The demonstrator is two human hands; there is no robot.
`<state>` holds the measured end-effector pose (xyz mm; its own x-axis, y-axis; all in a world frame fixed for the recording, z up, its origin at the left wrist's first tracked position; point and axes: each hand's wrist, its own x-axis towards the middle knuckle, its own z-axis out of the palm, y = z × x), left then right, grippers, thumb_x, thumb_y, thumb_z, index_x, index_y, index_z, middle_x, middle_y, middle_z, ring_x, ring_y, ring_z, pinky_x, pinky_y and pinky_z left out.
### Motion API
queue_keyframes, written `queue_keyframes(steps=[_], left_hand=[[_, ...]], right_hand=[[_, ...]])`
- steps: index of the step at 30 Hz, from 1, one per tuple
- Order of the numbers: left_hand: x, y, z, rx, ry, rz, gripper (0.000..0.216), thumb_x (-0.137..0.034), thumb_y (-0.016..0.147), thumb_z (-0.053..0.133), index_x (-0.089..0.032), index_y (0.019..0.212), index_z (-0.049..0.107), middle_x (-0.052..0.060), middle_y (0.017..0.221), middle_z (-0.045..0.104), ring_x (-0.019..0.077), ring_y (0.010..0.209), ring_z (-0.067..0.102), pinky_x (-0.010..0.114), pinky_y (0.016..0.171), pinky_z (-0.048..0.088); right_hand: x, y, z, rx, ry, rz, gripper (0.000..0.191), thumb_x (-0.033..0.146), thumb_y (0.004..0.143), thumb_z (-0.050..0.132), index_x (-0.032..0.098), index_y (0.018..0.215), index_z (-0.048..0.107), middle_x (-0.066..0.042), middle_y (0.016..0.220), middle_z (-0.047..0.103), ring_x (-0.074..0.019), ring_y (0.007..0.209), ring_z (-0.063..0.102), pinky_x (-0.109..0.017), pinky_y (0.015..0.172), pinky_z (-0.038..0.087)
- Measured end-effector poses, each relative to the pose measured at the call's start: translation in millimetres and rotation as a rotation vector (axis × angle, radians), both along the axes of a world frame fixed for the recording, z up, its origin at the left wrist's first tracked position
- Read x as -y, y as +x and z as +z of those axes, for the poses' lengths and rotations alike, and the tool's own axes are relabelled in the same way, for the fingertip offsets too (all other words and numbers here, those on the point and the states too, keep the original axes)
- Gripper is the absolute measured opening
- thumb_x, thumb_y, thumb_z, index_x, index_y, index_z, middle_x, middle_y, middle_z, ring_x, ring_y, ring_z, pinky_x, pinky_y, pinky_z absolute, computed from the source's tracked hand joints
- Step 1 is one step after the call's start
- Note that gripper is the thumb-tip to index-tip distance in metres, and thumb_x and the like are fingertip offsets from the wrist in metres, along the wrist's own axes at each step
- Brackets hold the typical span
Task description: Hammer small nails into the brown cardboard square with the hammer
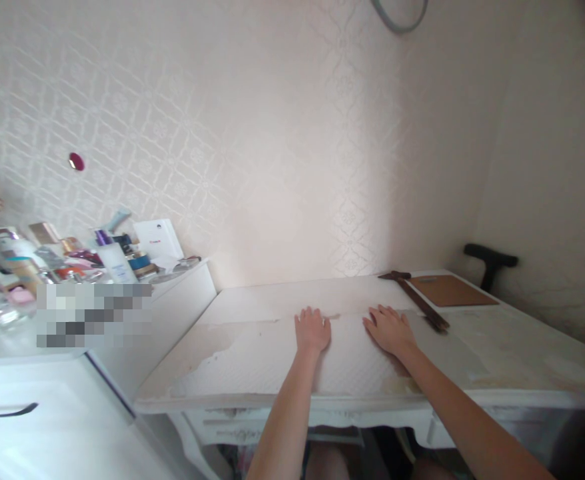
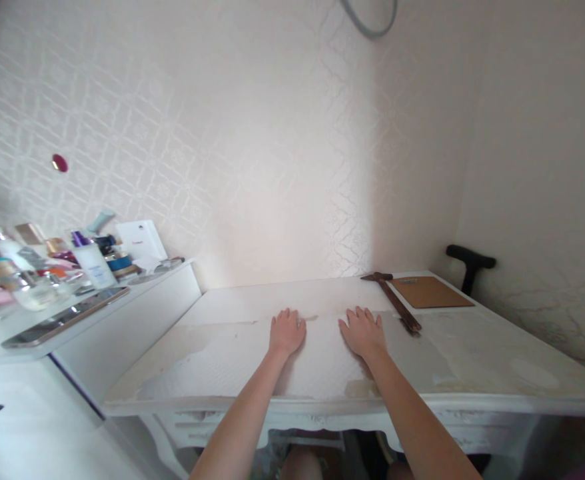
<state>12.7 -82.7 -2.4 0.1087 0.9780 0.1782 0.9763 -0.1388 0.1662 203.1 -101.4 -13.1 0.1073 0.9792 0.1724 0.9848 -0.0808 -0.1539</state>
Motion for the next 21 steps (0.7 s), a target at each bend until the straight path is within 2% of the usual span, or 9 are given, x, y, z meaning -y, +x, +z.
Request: queue_keyframes(steps=[21], left_hand=[[1.7,0.0,2.4,-0.001,-0.003,0.004,0.051,-0.038,0.093,0.025,-0.012,0.131,0.046,0.018,0.143,0.039,0.0293,0.134,0.033,0.048,0.109,0.024]], right_hand=[[-0.6,0.5,-0.2,0.008,0.004,0.007,0.050,0.040,0.092,0.030,0.015,0.129,0.052,-0.014,0.140,0.044,-0.0301,0.131,0.033,-0.052,0.105,0.023]])
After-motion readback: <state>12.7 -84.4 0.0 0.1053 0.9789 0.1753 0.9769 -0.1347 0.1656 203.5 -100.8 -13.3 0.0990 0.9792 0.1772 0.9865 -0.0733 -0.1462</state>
